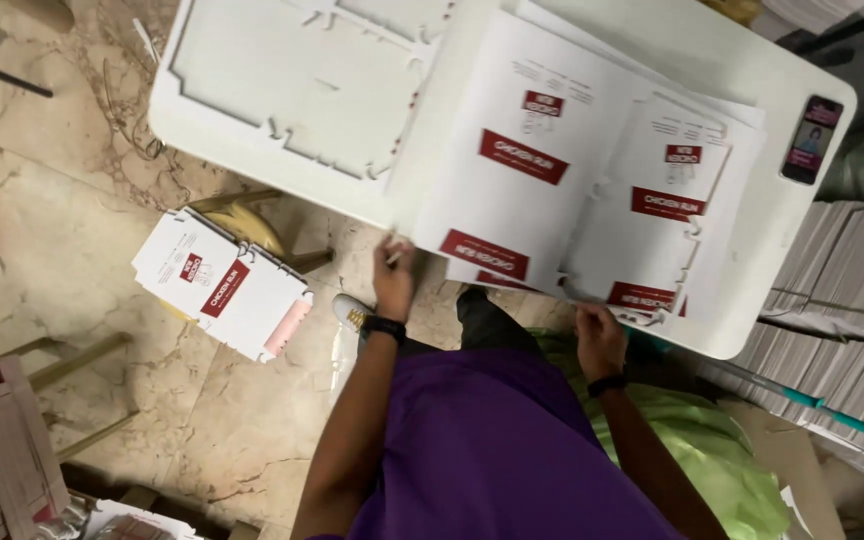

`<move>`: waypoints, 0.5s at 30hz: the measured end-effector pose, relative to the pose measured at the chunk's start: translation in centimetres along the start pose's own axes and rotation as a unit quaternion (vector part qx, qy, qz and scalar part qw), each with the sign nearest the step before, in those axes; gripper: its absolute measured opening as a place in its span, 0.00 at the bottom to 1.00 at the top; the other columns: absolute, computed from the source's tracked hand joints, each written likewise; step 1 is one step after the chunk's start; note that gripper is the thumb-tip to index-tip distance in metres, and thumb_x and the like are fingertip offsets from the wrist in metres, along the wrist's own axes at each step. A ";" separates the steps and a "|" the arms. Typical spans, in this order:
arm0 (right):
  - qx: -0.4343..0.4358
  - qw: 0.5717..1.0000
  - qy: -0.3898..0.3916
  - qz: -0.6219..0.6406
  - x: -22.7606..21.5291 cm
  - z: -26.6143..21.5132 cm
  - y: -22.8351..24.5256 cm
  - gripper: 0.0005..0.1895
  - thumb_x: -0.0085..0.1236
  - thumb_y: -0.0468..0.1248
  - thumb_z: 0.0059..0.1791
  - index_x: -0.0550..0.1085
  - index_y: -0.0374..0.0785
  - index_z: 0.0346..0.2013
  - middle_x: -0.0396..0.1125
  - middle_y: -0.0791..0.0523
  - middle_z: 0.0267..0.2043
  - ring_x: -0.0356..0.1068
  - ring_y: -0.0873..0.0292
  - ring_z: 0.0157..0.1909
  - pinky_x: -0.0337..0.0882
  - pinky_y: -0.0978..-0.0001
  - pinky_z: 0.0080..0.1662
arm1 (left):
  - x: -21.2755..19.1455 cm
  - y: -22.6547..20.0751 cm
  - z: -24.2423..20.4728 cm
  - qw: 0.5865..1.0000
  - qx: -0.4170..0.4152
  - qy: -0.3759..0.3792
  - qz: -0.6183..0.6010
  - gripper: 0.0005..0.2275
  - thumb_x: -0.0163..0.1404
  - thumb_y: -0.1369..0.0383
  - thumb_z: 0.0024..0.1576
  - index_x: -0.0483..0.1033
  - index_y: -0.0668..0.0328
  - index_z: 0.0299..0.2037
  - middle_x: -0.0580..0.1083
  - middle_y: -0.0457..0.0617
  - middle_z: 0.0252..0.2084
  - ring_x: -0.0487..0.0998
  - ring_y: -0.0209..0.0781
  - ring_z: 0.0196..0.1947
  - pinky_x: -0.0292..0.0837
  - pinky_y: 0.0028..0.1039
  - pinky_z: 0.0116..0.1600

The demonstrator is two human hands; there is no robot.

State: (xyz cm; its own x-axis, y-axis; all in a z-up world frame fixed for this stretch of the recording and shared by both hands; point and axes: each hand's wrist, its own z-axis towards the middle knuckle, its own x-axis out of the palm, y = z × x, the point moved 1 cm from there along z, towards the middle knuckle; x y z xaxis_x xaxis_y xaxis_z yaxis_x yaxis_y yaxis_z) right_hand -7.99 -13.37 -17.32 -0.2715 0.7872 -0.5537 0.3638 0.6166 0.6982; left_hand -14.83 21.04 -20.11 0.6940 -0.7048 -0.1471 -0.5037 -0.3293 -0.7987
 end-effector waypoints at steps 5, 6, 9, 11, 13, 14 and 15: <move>-0.096 0.995 0.001 0.009 -3.5 6.7 1.6 0.17 0.50 0.44 0.59 0.76 0.35 0.53 0.72 0.44 0.50 0.71 0.42 0.56 0.75 0.46 0.53 | 3.4 0.5 3.1 0.998 0.050 -0.019 0.029 0.21 0.56 0.60 0.61 0.73 0.51 0.64 0.77 0.62 0.54 0.79 0.54 0.52 0.75 0.41 0.56; -0.098 0.995 -0.004 -0.003 -3.8 8.3 2.3 0.16 0.52 0.43 0.58 0.77 0.35 0.53 0.72 0.44 0.52 0.71 0.42 0.56 0.74 0.48 0.55 | 3.4 0.4 3.2 0.996 0.057 -0.044 0.053 0.19 0.56 0.63 0.61 0.74 0.54 0.63 0.78 0.58 0.46 0.80 0.48 0.46 0.76 0.39 0.52; -0.078 0.997 0.004 -0.015 -3.7 13.8 5.2 0.14 0.52 0.40 0.57 0.76 0.38 0.55 0.71 0.46 0.55 0.70 0.43 0.58 0.71 0.51 0.58 | 3.6 -0.4 2.6 0.984 0.083 -0.094 0.124 0.18 0.57 0.64 0.59 0.77 0.55 0.60 0.79 0.58 0.43 0.80 0.51 0.45 0.76 0.41 0.51; -0.053 0.998 0.017 -0.018 -2.3 18.3 6.3 0.14 0.50 0.39 0.58 0.74 0.42 0.58 0.69 0.48 0.57 0.69 0.46 0.58 0.71 0.53 0.59 | 3.7 -0.1 1.9 0.974 0.099 -0.115 0.171 0.19 0.59 0.63 0.56 0.78 0.52 0.59 0.79 0.61 0.47 0.79 0.60 0.51 0.76 0.45 0.54; -0.165 0.984 -0.024 -0.065 0.2 23.9 7.1 0.22 0.57 0.42 0.51 0.75 0.31 0.56 0.71 0.39 0.50 0.70 0.36 0.55 0.69 0.46 0.58 | 3.7 0.5 1.8 0.971 0.055 -0.108 0.207 0.22 0.60 0.59 0.53 0.78 0.45 0.60 0.80 0.57 0.49 0.78 0.55 0.55 0.74 0.39 0.59; -0.165 0.984 -0.025 -0.060 1.5 25.9 7.2 0.22 0.57 0.42 0.51 0.75 0.31 0.56 0.71 0.39 0.50 0.70 0.36 0.55 0.69 0.46 0.58 | 3.6 1.2 1.9 0.970 0.060 -0.108 0.211 0.22 0.60 0.59 0.53 0.78 0.45 0.60 0.80 0.57 0.49 0.78 0.55 0.55 0.74 0.39 0.59; -0.115 0.989 -0.023 -0.093 2.9 28.0 7.4 0.29 0.58 0.46 0.49 0.70 0.35 0.62 0.64 0.43 0.54 0.65 0.39 0.58 0.69 0.48 0.60 | 3.3 1.8 2.1 0.956 0.089 -0.121 0.252 0.24 0.61 0.58 0.53 0.76 0.47 0.62 0.78 0.58 0.51 0.77 0.56 0.56 0.72 0.40 0.62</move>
State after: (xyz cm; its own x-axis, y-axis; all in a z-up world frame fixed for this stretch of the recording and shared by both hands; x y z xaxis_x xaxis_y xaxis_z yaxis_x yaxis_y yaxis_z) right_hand 18.91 -6.87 -26.46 -0.2729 0.6616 -0.6984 0.0983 0.7414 0.6639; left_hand -12.34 19.44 -23.31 0.4958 -0.5733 -0.6523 -0.7250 0.1403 -0.6743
